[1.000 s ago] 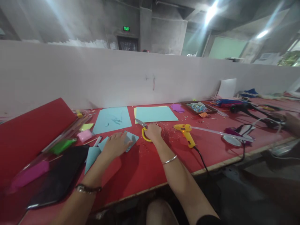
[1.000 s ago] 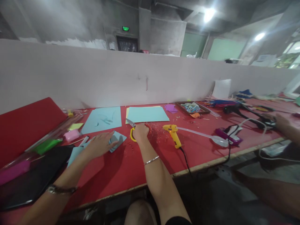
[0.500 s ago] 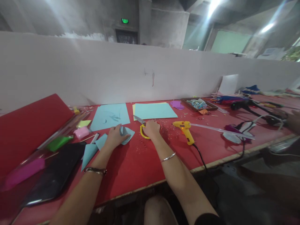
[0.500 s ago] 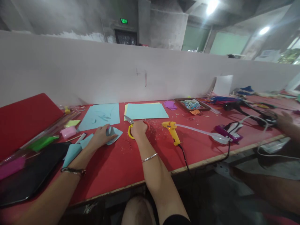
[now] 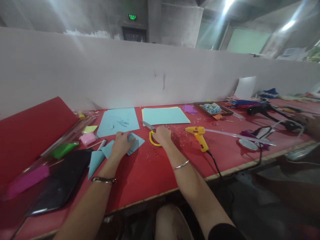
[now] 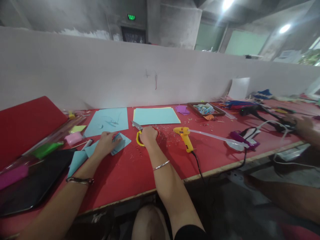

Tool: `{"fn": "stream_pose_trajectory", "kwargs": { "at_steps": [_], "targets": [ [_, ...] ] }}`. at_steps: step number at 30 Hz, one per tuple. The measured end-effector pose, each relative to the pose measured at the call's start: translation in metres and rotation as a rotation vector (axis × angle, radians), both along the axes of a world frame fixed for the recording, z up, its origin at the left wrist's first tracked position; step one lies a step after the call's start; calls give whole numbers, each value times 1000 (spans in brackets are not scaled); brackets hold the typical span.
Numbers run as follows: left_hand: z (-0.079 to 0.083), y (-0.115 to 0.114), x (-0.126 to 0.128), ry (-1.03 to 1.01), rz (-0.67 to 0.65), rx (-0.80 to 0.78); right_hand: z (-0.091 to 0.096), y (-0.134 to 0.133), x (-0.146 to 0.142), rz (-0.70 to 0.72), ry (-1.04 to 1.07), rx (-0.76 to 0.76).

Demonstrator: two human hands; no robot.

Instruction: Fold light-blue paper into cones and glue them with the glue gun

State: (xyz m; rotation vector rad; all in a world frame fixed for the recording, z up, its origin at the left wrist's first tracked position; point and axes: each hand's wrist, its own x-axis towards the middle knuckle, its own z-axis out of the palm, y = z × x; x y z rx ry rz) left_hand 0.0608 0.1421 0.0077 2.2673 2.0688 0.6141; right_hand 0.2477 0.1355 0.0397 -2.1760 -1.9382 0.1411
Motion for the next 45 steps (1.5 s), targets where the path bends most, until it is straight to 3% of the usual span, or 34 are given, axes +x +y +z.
{"fn": "stream_pose_trajectory", "kwargs": {
  "at_steps": [7,36,45],
  "targets": [
    [1,-7,7,75,3,42,1,-1,-1,0,4,0],
    [-2,9,3,-251,-90,-44,3,-2,1,11,-27,-5],
    [14,3,8,-396,-136,135,2,-1,1,3,-15,-13]
  ]
}}
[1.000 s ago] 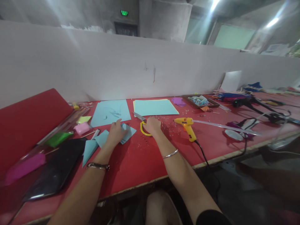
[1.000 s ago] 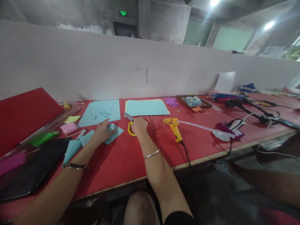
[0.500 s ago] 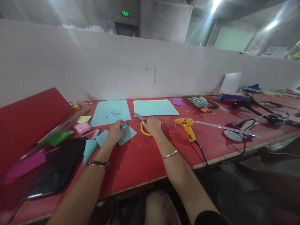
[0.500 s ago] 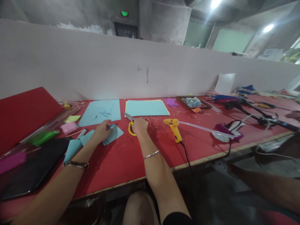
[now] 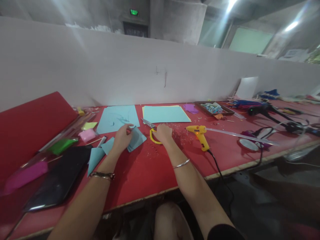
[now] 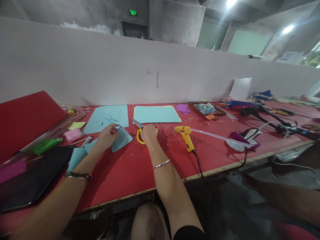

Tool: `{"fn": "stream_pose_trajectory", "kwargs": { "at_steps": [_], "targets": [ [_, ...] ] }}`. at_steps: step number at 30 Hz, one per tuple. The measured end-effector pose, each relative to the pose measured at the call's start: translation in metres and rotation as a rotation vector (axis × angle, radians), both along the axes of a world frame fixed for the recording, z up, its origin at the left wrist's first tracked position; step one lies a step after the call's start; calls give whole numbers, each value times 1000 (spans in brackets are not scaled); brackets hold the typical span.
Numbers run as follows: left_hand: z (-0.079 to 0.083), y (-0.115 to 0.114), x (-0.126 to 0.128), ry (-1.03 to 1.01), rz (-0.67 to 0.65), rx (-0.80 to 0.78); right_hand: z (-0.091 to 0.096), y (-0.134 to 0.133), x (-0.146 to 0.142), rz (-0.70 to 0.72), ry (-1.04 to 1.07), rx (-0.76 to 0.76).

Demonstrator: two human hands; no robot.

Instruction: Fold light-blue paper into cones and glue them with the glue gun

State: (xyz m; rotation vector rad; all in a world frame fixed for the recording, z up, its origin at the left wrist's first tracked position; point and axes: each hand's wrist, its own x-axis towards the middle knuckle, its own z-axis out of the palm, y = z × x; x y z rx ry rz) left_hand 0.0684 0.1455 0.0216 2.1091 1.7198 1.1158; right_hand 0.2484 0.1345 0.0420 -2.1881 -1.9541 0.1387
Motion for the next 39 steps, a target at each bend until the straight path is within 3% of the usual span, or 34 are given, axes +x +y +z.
{"fn": "stream_pose_trajectory", "kwargs": {
  "at_steps": [5,14,19,22,26,32,36,39],
  "targets": [
    [12,-5,1,-124,53,182,0,0,0,3,-1,0],
    [19,-13,1,-193,149,429,-1,0,0,-9,-4,-6],
    [24,-19,4,-127,87,489,-2,1,1,-8,-7,-16],
    [26,-24,7,-93,32,513,-2,1,1,-7,-12,-15],
    [32,-34,10,-128,55,543,-2,1,0,-11,-15,-9],
    [41,-69,13,-36,-49,575,-2,1,-1,0,-3,2],
    [32,-98,12,100,-147,495,-1,-2,0,16,4,15],
    [18,-111,11,166,-252,323,0,-3,0,22,5,17]
  ]
}}
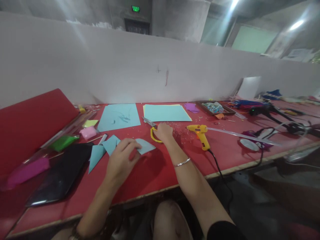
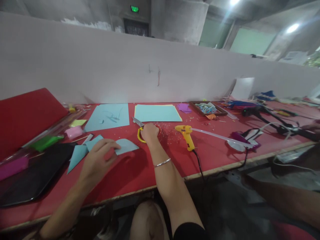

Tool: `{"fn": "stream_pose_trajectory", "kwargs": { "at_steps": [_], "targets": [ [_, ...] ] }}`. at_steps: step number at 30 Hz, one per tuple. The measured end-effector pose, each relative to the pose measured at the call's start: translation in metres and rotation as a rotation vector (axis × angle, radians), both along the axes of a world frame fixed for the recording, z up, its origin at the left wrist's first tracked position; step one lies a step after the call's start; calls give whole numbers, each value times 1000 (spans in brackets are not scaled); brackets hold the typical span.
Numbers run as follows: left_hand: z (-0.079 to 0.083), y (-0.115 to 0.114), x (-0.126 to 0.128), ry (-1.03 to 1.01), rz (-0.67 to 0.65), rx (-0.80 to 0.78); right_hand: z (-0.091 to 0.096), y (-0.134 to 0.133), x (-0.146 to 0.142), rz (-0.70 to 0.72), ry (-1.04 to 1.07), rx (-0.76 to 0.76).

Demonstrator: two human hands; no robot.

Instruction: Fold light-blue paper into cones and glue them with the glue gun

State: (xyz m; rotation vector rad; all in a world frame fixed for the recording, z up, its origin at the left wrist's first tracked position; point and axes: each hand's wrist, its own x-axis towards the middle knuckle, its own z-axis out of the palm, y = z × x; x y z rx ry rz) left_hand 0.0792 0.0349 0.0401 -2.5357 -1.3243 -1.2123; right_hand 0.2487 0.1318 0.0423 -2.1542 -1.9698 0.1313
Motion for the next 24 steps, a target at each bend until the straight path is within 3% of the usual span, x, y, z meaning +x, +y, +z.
{"fn": "stream_pose_trajectory", "kwargs": {
  "at_steps": [4,9,15,24],
  "targets": [
    [-10,-7,1,205,-126,-317,-1,1,0,-2,-3,-6],
    [-12,-16,-2,276,-89,-578,-3,2,1,-6,-6,-14],
    [-14,-22,-12,195,-170,-615,-3,3,1,-8,-17,-29],
    [-9,-22,-9,169,-110,-671,3,0,-1,9,-76,-10]
  ]
}}
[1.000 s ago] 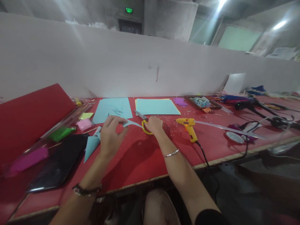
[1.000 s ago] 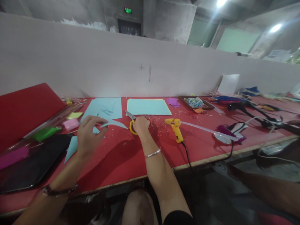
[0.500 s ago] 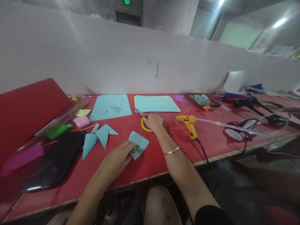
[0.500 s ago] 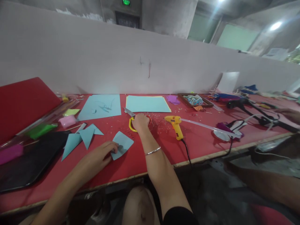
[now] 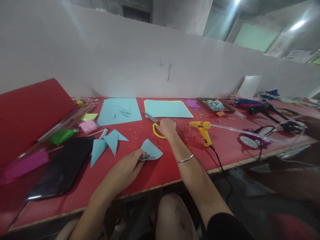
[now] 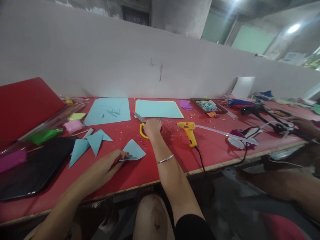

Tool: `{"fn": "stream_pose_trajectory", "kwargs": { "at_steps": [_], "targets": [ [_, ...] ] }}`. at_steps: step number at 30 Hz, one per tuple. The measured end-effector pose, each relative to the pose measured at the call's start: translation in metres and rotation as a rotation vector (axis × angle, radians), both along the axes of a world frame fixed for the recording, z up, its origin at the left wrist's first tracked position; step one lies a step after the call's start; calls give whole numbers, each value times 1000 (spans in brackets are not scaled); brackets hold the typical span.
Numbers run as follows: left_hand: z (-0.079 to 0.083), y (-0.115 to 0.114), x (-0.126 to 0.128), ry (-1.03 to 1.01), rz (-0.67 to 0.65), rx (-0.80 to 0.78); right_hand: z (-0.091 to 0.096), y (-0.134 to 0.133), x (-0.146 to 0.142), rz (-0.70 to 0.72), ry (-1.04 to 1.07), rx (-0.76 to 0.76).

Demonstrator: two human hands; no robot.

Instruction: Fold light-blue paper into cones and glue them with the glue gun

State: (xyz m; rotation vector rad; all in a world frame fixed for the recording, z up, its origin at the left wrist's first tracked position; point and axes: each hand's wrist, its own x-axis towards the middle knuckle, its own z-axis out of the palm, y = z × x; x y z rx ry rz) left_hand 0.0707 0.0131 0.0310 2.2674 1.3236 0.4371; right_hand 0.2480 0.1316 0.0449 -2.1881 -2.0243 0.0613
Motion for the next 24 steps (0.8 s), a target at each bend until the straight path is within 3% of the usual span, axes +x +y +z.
{"fn": "stream_pose_trajectory", "kwargs": {
  "at_steps": [5,6,8,11,15,19,24],
  "targets": [
    [2,-1,0,20,27,-10,30,-26,13,31,0,12],
    [1,-1,-1,22,28,-18,36,-35,18,77,22,14],
    [1,-2,-2,23,37,-33,40,-57,27,298,211,18],
    [3,-3,-2,42,59,-57,26,-88,35,525,404,25],
    [7,-6,-1,59,88,-87,-11,-111,31,739,615,-2],
    [9,-7,-2,28,77,-55,-31,-118,21,589,716,128],
    [4,-5,-5,4,49,-21,-33,-120,17,473,776,184]
  ]
}}
